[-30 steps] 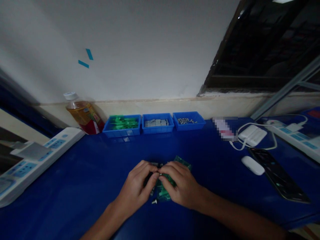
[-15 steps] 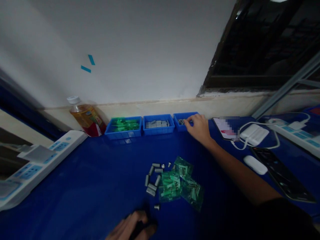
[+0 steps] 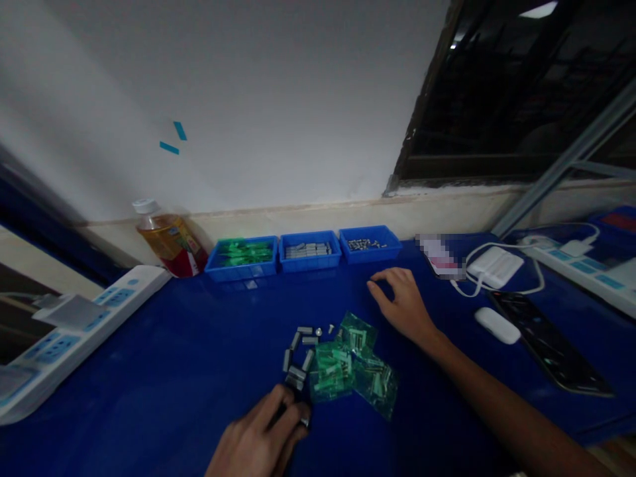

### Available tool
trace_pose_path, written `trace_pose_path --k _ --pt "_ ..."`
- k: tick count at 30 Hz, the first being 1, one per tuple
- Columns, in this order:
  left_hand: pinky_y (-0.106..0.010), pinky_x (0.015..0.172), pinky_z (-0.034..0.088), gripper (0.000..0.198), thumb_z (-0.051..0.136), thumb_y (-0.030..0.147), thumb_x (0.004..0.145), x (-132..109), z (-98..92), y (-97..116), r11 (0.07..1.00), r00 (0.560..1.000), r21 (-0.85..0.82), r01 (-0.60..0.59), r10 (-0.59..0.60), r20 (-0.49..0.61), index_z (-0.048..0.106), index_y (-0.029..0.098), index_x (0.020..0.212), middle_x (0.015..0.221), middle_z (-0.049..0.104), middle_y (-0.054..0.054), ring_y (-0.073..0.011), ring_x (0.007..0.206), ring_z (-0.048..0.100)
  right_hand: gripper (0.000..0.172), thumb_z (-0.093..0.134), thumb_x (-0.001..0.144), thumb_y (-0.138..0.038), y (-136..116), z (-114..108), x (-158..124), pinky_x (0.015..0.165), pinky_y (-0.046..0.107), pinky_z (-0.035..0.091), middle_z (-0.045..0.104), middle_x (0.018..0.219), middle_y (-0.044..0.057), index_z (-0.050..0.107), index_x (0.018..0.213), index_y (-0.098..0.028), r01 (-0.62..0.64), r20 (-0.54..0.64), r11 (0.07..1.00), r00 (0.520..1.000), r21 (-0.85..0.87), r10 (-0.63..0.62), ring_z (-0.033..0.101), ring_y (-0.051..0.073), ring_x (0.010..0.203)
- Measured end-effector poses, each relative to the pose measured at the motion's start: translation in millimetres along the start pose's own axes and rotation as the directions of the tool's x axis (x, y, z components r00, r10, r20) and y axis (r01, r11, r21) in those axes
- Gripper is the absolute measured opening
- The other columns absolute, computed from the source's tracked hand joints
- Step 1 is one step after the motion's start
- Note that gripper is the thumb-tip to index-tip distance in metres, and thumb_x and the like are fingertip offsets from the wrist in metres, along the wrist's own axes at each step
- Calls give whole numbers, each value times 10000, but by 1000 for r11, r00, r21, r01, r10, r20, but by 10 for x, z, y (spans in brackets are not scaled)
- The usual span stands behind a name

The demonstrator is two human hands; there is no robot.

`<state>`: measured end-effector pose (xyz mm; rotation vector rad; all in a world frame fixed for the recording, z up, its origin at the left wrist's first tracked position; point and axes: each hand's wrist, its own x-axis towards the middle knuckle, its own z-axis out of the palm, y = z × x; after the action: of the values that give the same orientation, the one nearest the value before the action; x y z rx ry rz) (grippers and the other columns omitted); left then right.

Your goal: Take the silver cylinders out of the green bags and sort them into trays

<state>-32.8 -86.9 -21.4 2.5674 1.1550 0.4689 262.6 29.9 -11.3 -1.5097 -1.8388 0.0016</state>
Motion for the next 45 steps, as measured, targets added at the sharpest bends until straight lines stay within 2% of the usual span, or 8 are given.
trace_pose_path --k 6,12,17,21,28,32,35,45 --pt "-227 637 508 107 432 209 925 358 -113 100 955 985 -285 86 -125 -120 537 209 910 829 605 -28 -144 727 623 106 539 875 -257 -497 -39 -222 790 381 415 626 885 66 580 945 -189 174 119 959 972 225 -204 538 218 886" --pt "-229 645 471 168 451 249 929 689 -256 185 900 977 -432 54 -137 -165 569 184 828 763 603 -23 -141 704 593 233 503 888 -222 -848 -140 -415 796 382 420 628 938 81 537 1116 -188 437 222 828 820 351 -527 542 216 900" --pt "-221 635 474 261 412 249 947 764 -245 192 894 979 -445 55 -135 -152 570 177 753 740 614 -29 -137 681 594 159 458 910 -192 -820 -111 -446 794 378 420 636 886 77 565 1027 -184 404 217 849 845 340 -489 552 208 856" --pt "-232 681 503 133 453 230 929 746 -251 142 935 969 -352 41 -124 -216 581 203 953 846 632 -38 -147 759 614 114 473 905 -208 -838 -33 -431 738 335 428 630 800 45 585 915 -189 161 208 880 938 446 -277 565 178 767" --pt "-289 766 517 161 443 169 918 823 -307 62 982 971 -111 -150 125 -202 563 192 1022 918 635 -60 -169 841 610 264 423 923 -239 -903 -1 -415 627 272 420 588 665 8 558 700 -196 -85 306 839 947 538 -101 569 142 662" --pt "-275 696 492 139 445 195 922 891 -341 -3 978 975 -161 -132 98 -201 583 176 917 817 625 -48 -160 757 589 98 497 893 -260 -846 6 -425 716 307 454 620 787 23 577 923 -212 -16 263 870 956 492 -131 590 169 759" --pt "-246 628 456 206 423 220 936 898 -309 -39 964 979 -256 -74 22 -204 579 169 812 729 596 -32 -143 681 568 234 535 875 -237 -805 28 -434 805 357 453 625 919 59 514 1107 -220 144 195 901 951 408 -241 584 202 868" --pt "-257 651 434 264 387 261 955 804 -181 -90 947 993 -321 12 -48 -104 556 168 776 728 565 -25 -147 706 551 19 513 822 -198 -666 16 -201 687 345 389 603 775 45 530 815 -194 346 158 916 912 202 -380 534 191 745"
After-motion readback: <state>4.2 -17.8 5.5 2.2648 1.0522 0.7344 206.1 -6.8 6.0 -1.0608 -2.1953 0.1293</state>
